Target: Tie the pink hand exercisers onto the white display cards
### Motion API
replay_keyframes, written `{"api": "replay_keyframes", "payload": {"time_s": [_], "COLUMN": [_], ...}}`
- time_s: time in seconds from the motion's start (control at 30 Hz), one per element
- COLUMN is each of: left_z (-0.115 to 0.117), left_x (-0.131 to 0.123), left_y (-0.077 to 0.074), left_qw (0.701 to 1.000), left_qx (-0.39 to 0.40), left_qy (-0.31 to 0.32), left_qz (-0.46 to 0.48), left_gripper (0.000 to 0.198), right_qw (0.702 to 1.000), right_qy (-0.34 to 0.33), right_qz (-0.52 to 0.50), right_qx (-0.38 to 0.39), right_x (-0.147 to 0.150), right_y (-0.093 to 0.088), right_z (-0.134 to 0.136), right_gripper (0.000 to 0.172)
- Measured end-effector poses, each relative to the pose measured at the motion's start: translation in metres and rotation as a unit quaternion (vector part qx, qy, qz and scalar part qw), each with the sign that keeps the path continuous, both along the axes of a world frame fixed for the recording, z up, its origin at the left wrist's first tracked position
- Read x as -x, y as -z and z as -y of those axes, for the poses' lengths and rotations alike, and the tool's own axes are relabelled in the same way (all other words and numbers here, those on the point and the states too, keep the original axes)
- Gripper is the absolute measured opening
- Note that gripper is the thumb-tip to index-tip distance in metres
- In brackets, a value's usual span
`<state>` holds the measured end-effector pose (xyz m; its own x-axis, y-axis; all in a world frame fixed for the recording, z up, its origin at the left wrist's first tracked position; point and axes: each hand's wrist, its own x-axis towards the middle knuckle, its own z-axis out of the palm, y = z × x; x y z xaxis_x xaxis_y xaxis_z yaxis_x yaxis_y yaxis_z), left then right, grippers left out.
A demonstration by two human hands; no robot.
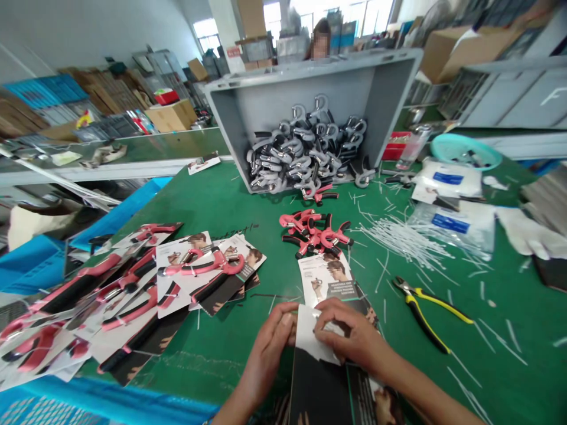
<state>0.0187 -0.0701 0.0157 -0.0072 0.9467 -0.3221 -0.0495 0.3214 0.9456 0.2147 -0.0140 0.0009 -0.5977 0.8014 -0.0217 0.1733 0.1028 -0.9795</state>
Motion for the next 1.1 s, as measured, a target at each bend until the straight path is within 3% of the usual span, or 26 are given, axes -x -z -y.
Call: {"api": "replay_keyframes", "payload": {"time_s": [0.13,0.27,0.3,0.37,0.47,0.53,0.6,0.67,0.77,0.83,0.9,1.0,1.1], "left_z": [-0.023,-0.040,-0.041,-0.042,-0.036,-0.029,-0.021,-0.013,-0.002,0.004,0.006,0.002,-0.011], "left_x": [0.008,0.016,0.017,0.021,0.021,0.016,0.006,-0.006,-0.022,-0.028,-0.029,-0.016,0.009], "left_y": [0.003,0.006,0.005,0.003,0.009,0.022,0.041,0.062,0.086,0.093,0.093,0.082,0.064], "left_qw": [0.991,0.985,0.986,0.995,0.999,0.999,0.996,0.994,0.995,0.994,0.993,0.993,0.994], "left_qx": [-0.037,0.052,0.056,0.025,-0.009,0.013,0.053,0.074,0.071,0.081,0.103,0.109,0.041], "left_qy": [0.009,0.156,0.156,0.090,-0.033,-0.034,0.015,0.028,-0.029,-0.047,-0.020,0.046,0.020], "left_qz": [-0.126,-0.046,-0.033,-0.034,-0.017,0.027,0.064,0.075,0.065,0.058,0.056,0.011,-0.103], "left_gripper": [0.041,0.042,0.041,0.036,0.035,0.048,0.055,0.049,0.043,0.041,0.040,0.034,0.032], "right_qw": [1.000,1.000,0.999,0.996,0.970,0.923,0.843,0.822,0.805,0.795,0.787,0.783,0.787], "right_qy": [-0.018,-0.009,-0.007,0.008,0.070,0.099,0.058,0.023,-0.031,-0.064,-0.081,-0.061,0.007], "right_qz": [-0.013,0.000,0.008,0.027,0.079,0.158,0.302,0.332,0.348,0.357,0.369,0.397,0.426], "right_qx": [0.000,-0.019,-0.033,-0.080,-0.220,-0.338,-0.441,-0.462,-0.479,-0.487,-0.487,-0.475,-0.446], "right_x": [0.005,0.000,-0.005,-0.020,-0.044,-0.053,-0.052,-0.042,-0.022,-0.015,-0.020,-0.049,-0.083], "right_y": [0.002,-0.006,-0.010,-0.018,-0.019,-0.012,0.000,0.012,0.022,0.021,0.015,-0.002,-0.021], "right_z": [0.004,0.007,0.004,-0.013,-0.067,-0.118,-0.169,-0.211,-0.247,-0.257,-0.261,-0.257,-0.233], "right_gripper": [0.013,0.013,0.012,0.011,0.016,0.022,0.033,0.035,0.028,0.023,0.019,0.011,0.020]}}
